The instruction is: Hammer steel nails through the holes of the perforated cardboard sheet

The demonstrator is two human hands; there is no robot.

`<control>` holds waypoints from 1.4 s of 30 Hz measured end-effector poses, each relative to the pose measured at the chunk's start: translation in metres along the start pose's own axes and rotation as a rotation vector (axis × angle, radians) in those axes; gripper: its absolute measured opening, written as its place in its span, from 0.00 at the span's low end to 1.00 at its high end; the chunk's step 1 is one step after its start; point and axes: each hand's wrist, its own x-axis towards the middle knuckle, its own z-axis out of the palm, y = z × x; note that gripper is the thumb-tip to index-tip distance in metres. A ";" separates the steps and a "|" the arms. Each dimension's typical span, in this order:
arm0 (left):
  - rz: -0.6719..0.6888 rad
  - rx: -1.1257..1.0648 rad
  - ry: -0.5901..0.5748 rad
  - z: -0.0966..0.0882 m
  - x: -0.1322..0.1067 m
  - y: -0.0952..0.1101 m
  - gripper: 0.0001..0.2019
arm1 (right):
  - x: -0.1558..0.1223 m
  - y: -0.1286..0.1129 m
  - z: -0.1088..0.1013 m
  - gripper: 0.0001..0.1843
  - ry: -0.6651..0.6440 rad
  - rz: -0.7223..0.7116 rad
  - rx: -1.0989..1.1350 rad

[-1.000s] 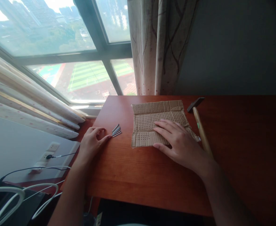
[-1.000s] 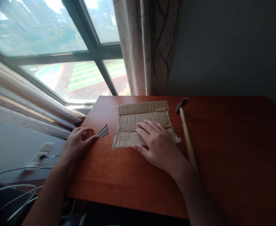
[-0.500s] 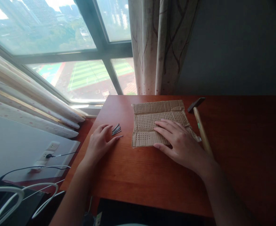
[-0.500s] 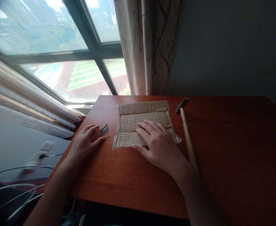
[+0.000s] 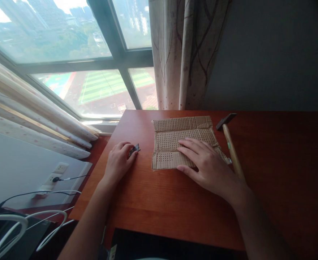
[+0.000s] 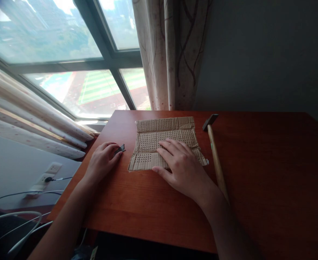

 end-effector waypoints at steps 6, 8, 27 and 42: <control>-0.002 -0.009 -0.004 -0.002 0.001 0.003 0.13 | 0.000 0.000 0.000 0.23 0.004 0.002 0.006; -0.005 -0.007 -0.002 -0.002 0.001 0.004 0.13 | 0.000 0.000 0.000 0.23 0.009 0.002 0.011; -0.027 -0.015 0.005 -0.002 -0.001 0.007 0.14 | 0.000 -0.001 -0.001 0.22 -0.001 0.009 0.005; 0.024 -0.125 0.141 -0.005 -0.004 0.016 0.15 | 0.000 0.000 0.001 0.23 0.004 0.011 0.031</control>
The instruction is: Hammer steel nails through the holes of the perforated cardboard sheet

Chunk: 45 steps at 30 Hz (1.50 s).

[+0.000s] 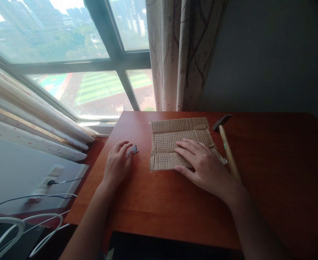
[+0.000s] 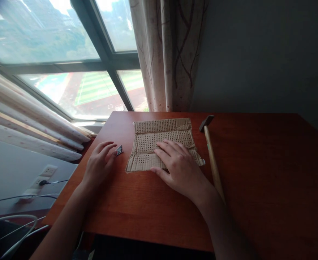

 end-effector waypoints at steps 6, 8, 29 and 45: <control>0.027 -0.267 0.100 -0.016 0.007 0.042 0.11 | 0.000 -0.001 -0.003 0.21 0.033 0.009 0.001; 0.015 -0.385 0.073 -0.017 0.012 0.056 0.10 | 0.000 0.003 -0.006 0.21 0.083 0.033 0.012; -0.201 -0.245 -0.010 -0.007 0.029 0.034 0.10 | -0.005 0.064 -0.004 0.26 0.389 0.674 0.148; -0.193 0.268 -0.120 -0.005 -0.011 0.017 0.12 | -0.027 0.120 0.004 0.25 0.268 0.866 -0.275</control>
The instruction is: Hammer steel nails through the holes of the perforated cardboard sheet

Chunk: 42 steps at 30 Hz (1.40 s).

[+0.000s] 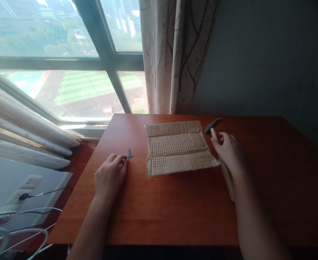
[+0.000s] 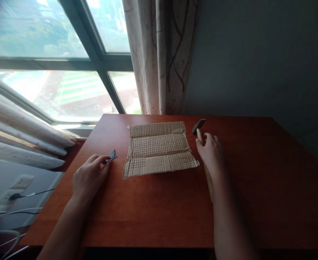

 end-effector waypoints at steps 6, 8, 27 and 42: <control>0.019 0.009 -0.019 0.003 0.000 0.001 0.13 | 0.002 0.004 0.010 0.19 -0.262 0.013 -0.108; 0.027 0.026 -0.033 0.003 0.000 0.003 0.14 | 0.003 0.005 0.012 0.18 -0.272 0.011 -0.116; 0.233 0.097 -0.250 -0.012 0.004 0.016 0.11 | -0.001 -0.010 -0.015 0.21 0.205 -0.146 0.324; 0.155 -1.086 0.073 -0.033 0.048 0.073 0.09 | -0.060 -0.100 -0.045 0.23 -0.182 -0.809 0.311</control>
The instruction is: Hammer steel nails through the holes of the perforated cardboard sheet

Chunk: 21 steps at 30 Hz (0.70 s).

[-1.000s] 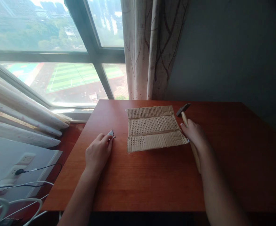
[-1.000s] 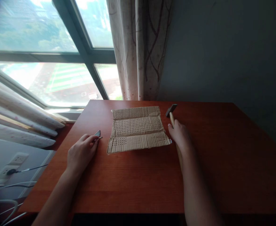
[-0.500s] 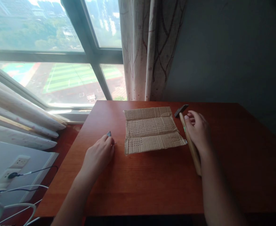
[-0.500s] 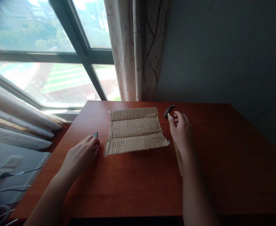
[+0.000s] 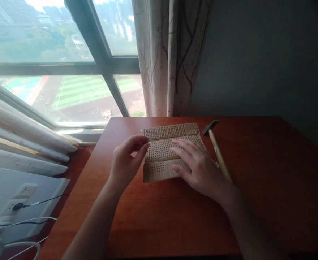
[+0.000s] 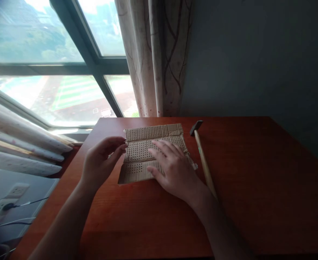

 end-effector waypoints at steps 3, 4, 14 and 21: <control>-0.029 -0.060 0.019 0.013 0.005 -0.008 0.09 | -0.001 -0.004 0.001 0.30 -0.144 -0.113 -0.028; -0.057 -0.089 0.045 0.015 0.005 -0.012 0.10 | -0.002 -0.004 0.002 0.29 -0.169 -0.137 -0.034; -0.106 -0.106 0.135 0.014 -0.001 -0.021 0.09 | -0.008 0.001 0.004 0.25 -0.127 -0.175 -0.006; -0.073 0.020 0.082 0.016 -0.006 -0.022 0.09 | -0.015 0.033 -0.008 0.20 0.249 0.304 -0.008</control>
